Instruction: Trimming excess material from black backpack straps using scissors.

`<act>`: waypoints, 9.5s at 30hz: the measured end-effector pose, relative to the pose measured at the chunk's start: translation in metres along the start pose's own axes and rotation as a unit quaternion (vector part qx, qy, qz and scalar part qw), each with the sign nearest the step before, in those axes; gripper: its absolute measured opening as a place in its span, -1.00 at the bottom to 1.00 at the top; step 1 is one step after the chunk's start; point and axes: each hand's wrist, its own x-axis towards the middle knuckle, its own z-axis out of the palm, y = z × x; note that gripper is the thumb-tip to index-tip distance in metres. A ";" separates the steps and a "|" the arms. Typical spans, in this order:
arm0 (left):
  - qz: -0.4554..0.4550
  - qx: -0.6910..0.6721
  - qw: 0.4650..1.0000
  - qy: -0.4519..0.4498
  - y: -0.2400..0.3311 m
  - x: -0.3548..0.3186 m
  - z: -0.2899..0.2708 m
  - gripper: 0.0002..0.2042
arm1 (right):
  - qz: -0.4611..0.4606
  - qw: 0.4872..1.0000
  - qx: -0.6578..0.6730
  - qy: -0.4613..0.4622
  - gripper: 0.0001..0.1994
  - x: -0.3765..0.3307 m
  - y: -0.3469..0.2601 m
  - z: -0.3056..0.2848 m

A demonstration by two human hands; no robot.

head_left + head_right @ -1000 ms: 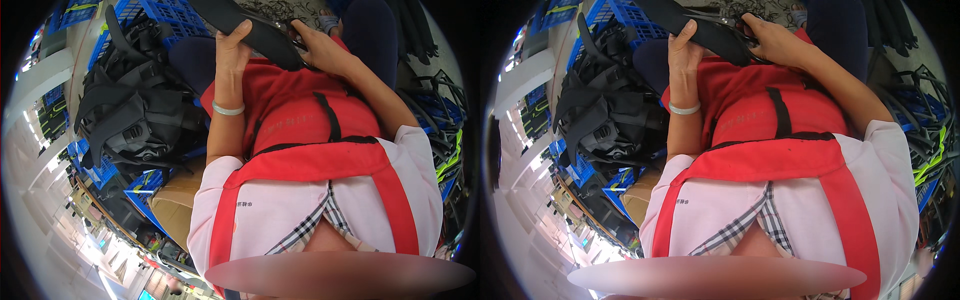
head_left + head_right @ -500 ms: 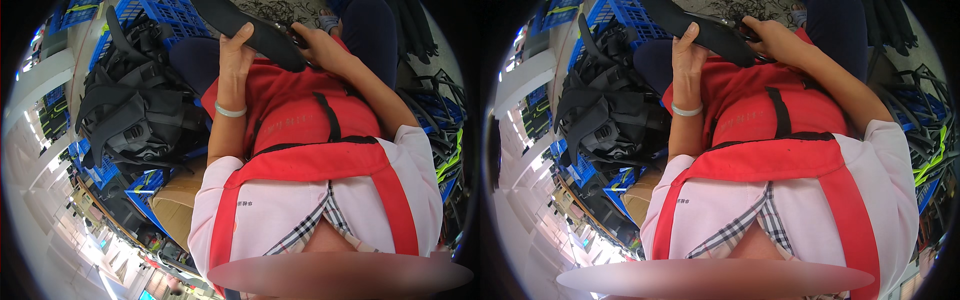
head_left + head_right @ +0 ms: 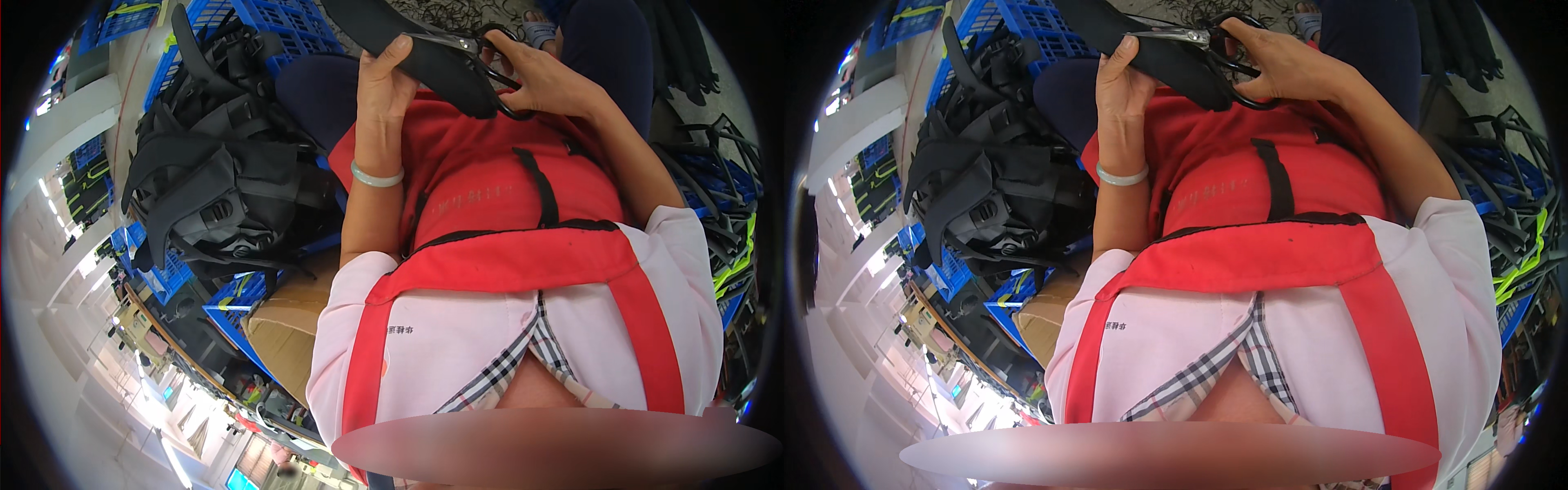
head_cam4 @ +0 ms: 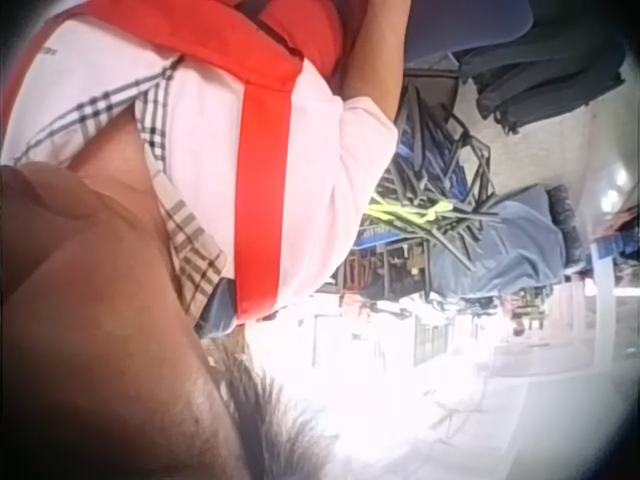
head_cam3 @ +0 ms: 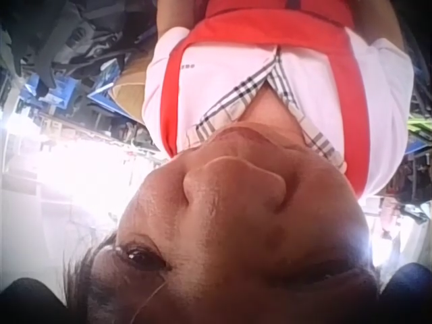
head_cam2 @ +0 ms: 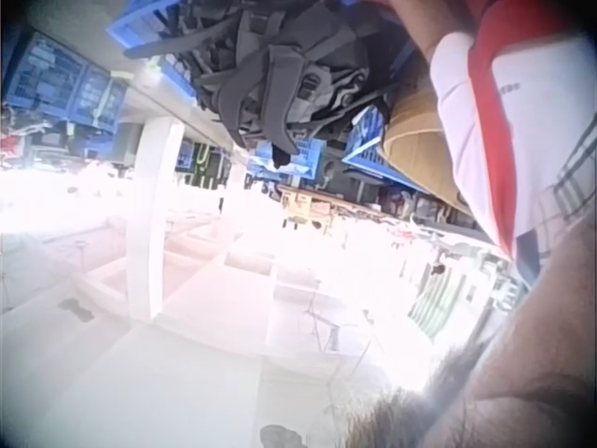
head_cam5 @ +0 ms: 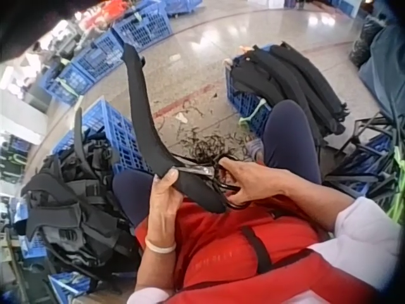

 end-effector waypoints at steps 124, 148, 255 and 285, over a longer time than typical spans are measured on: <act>0.016 0.092 0.994 -0.058 0.024 0.005 -0.012 -0.68 | -0.001 0.998 -0.049 0.035 -0.71 0.020 0.032 0.035; -0.170 0.107 0.970 0.137 0.060 0.054 0.003 -0.76 | 0.044 0.977 -0.014 0.206 -0.58 0.028 0.006 -0.042; 0.031 0.141 0.988 0.055 0.046 0.013 0.019 -0.81 | 0.013 0.897 0.442 -0.019 -0.75 0.073 -0.033 -0.004; 0.147 0.000 0.986 0.080 0.088 0.051 -0.002 -0.82 | 0.014 0.983 0.177 -0.052 -0.61 0.072 -0.010 -0.002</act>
